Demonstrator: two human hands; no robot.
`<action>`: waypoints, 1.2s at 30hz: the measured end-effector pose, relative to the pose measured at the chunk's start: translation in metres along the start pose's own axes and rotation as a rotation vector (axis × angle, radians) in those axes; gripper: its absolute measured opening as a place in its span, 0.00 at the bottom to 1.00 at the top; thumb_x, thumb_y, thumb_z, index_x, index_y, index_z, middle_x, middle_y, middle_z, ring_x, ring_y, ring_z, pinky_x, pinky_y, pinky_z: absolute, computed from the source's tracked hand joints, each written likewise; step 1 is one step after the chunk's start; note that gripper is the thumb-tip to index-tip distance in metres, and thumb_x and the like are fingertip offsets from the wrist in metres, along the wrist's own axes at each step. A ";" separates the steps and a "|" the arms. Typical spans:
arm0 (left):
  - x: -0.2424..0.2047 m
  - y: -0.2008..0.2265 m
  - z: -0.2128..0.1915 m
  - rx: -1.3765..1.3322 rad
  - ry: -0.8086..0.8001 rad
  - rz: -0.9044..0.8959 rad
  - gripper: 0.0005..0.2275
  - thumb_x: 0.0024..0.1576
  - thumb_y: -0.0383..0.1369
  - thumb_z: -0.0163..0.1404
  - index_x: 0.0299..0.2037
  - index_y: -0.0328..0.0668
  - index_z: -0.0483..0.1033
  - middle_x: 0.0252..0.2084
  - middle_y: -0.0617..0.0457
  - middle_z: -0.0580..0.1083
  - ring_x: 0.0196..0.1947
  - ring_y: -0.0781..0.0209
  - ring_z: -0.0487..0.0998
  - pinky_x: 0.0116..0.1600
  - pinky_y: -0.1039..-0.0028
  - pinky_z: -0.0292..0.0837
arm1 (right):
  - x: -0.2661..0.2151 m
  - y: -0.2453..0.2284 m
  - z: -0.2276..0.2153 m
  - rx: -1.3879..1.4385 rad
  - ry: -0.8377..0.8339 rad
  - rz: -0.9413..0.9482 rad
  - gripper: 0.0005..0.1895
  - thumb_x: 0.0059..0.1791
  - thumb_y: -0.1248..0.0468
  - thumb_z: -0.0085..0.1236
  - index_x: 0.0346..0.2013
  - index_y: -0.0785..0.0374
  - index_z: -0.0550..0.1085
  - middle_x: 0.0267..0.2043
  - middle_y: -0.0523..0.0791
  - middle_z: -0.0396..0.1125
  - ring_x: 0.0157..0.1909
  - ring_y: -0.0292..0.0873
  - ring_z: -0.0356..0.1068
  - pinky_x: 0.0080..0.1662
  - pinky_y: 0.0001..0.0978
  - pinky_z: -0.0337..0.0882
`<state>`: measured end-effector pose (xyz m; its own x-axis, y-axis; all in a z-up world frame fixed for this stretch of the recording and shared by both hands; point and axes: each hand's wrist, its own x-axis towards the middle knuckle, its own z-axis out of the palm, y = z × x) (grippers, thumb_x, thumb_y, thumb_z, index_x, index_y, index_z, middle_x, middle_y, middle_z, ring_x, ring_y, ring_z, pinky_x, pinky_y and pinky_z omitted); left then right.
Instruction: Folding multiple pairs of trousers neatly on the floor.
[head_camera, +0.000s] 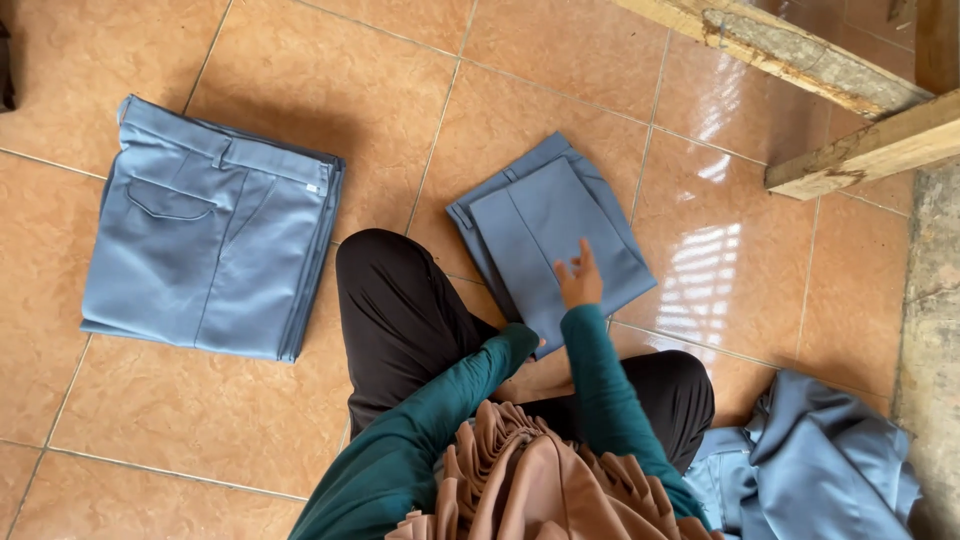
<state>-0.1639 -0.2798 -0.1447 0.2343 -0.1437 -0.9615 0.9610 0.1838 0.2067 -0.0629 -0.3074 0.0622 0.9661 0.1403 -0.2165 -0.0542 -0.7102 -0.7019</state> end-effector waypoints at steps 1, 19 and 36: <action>-0.012 -0.022 -0.008 -0.003 -0.003 -0.003 0.40 0.52 0.53 0.63 0.68 0.47 0.55 0.43 0.36 0.79 0.36 0.40 0.84 0.40 0.54 0.85 | -0.014 0.020 0.012 -0.004 -0.003 0.002 0.38 0.51 0.56 0.64 0.73 0.52 0.60 0.57 0.55 0.71 0.59 0.61 0.70 0.60 0.63 0.68; -0.041 0.107 -0.121 0.807 0.975 0.519 0.29 0.61 0.56 0.43 0.71 0.69 0.51 0.67 0.55 0.63 0.63 0.59 0.66 0.66 0.66 0.67 | -0.020 0.127 -0.023 -0.780 -0.224 -0.065 0.44 0.48 0.49 0.34 0.78 0.30 0.34 0.83 0.33 0.25 0.82 0.38 0.22 0.72 0.72 0.27; -0.151 0.104 -0.099 1.211 1.035 0.880 0.28 0.66 0.45 0.39 0.76 0.71 0.45 0.81 0.48 0.36 0.79 0.42 0.32 0.75 0.39 0.26 | -0.032 0.129 -0.003 -0.576 -0.001 -0.096 0.40 0.49 0.54 0.39 0.78 0.32 0.47 0.83 0.36 0.34 0.83 0.45 0.25 0.72 0.70 0.23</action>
<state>-0.1142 -0.1426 0.0039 0.9532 0.2747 -0.1261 0.2962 -0.9321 0.2083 -0.1005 -0.4053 -0.0192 0.9596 0.2235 -0.1710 0.1803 -0.9548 -0.2364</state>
